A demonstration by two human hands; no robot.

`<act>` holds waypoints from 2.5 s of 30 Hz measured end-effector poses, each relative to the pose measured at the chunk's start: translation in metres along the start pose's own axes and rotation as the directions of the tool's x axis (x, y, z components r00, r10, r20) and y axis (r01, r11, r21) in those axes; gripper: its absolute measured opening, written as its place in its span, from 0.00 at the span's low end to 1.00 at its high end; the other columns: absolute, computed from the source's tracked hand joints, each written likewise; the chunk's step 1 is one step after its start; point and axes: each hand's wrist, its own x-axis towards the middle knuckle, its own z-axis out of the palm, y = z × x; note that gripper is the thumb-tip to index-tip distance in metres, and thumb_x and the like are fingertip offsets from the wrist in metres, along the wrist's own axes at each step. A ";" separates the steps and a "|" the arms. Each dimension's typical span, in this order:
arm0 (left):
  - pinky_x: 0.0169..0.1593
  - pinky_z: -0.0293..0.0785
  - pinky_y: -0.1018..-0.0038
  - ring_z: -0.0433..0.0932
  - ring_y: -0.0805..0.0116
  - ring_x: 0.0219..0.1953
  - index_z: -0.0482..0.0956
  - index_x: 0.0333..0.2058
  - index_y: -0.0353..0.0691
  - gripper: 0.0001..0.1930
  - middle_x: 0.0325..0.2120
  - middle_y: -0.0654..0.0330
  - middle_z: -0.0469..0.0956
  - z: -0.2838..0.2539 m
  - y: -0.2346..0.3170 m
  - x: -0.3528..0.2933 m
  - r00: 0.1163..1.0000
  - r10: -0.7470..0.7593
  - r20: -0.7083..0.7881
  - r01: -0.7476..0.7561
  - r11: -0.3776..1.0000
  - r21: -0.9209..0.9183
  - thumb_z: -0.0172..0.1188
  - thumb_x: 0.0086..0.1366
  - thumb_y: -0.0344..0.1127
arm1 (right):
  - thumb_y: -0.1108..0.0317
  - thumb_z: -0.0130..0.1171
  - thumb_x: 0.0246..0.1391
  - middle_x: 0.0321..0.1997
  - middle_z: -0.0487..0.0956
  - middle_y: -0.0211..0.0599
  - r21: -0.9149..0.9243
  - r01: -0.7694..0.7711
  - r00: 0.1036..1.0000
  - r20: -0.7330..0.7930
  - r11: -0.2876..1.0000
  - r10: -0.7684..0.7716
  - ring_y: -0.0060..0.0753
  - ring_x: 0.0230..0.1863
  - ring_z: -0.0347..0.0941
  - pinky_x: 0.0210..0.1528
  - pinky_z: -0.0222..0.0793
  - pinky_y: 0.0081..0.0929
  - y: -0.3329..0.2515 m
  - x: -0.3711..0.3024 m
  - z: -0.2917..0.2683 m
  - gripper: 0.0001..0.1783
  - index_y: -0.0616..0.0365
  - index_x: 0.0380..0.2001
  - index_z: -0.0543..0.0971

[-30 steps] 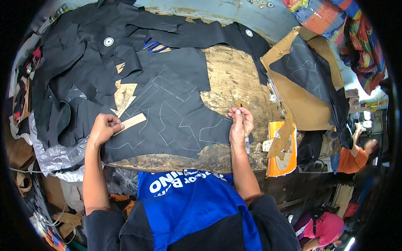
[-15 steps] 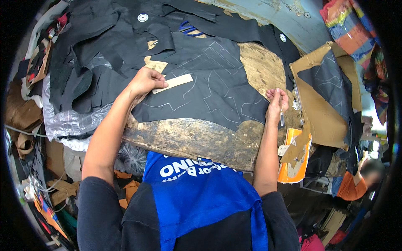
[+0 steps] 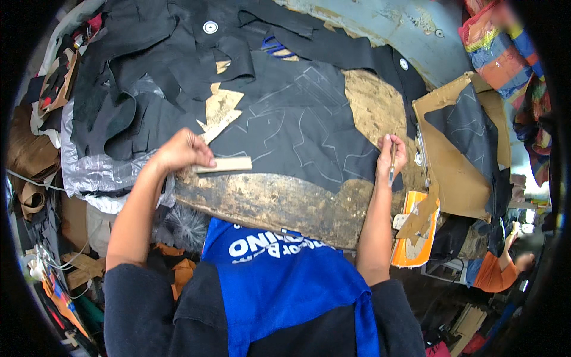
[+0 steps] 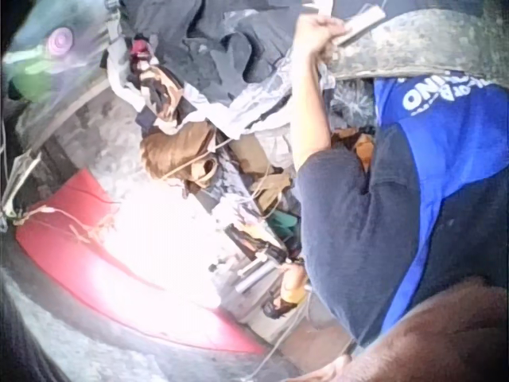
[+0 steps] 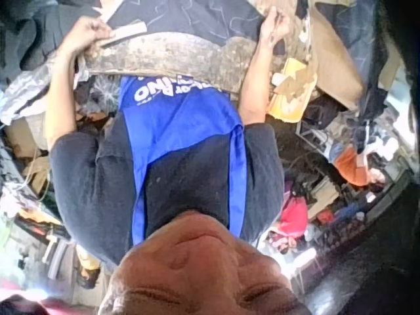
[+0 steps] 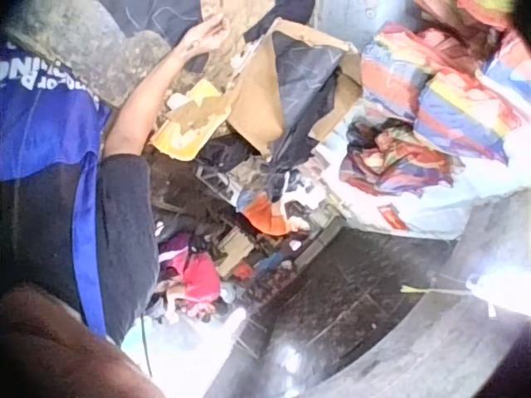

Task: The person lays black fabric flat on a work table, places cardboard pattern pieces on top, and uses a white marking pen to trace the pattern outlines onto the fabric. The person repositions the pattern pieces and continues tracing additional sections of the fabric.

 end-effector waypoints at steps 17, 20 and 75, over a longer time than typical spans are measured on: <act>0.28 0.73 0.75 0.76 0.71 0.19 0.83 0.22 0.35 0.09 0.17 0.55 0.79 0.029 0.000 -0.015 0.963 0.042 -0.266 0.024 0.970 0.242 0.71 0.42 0.33 | 0.73 0.59 0.53 0.27 0.74 0.25 0.040 0.025 0.999 0.026 0.999 -0.026 0.15 0.30 0.67 0.34 0.64 0.14 0.006 -0.002 0.001 0.04 0.61 0.31 0.75; 0.38 0.71 0.70 0.75 0.62 0.30 0.83 0.20 0.38 0.09 0.20 0.56 0.75 0.035 0.005 -0.018 0.890 0.343 -0.300 -0.151 0.842 0.517 0.72 0.38 0.33 | 0.74 0.60 0.52 0.28 0.74 0.25 0.048 0.076 0.997 0.011 0.996 -0.076 0.14 0.30 0.67 0.35 0.64 0.14 0.006 -0.006 0.001 0.04 0.61 0.31 0.75; 0.59 0.59 0.52 0.63 0.51 0.59 0.75 0.47 0.39 0.27 0.52 0.50 0.69 0.178 0.057 -0.001 0.666 0.743 0.064 -0.670 0.559 0.488 0.68 0.49 0.44 | 0.80 0.65 0.40 0.29 0.75 0.31 -0.181 -0.028 0.997 0.069 0.983 0.041 0.20 0.26 0.71 0.30 0.69 0.18 -0.026 -0.007 -0.028 0.15 0.60 0.34 0.73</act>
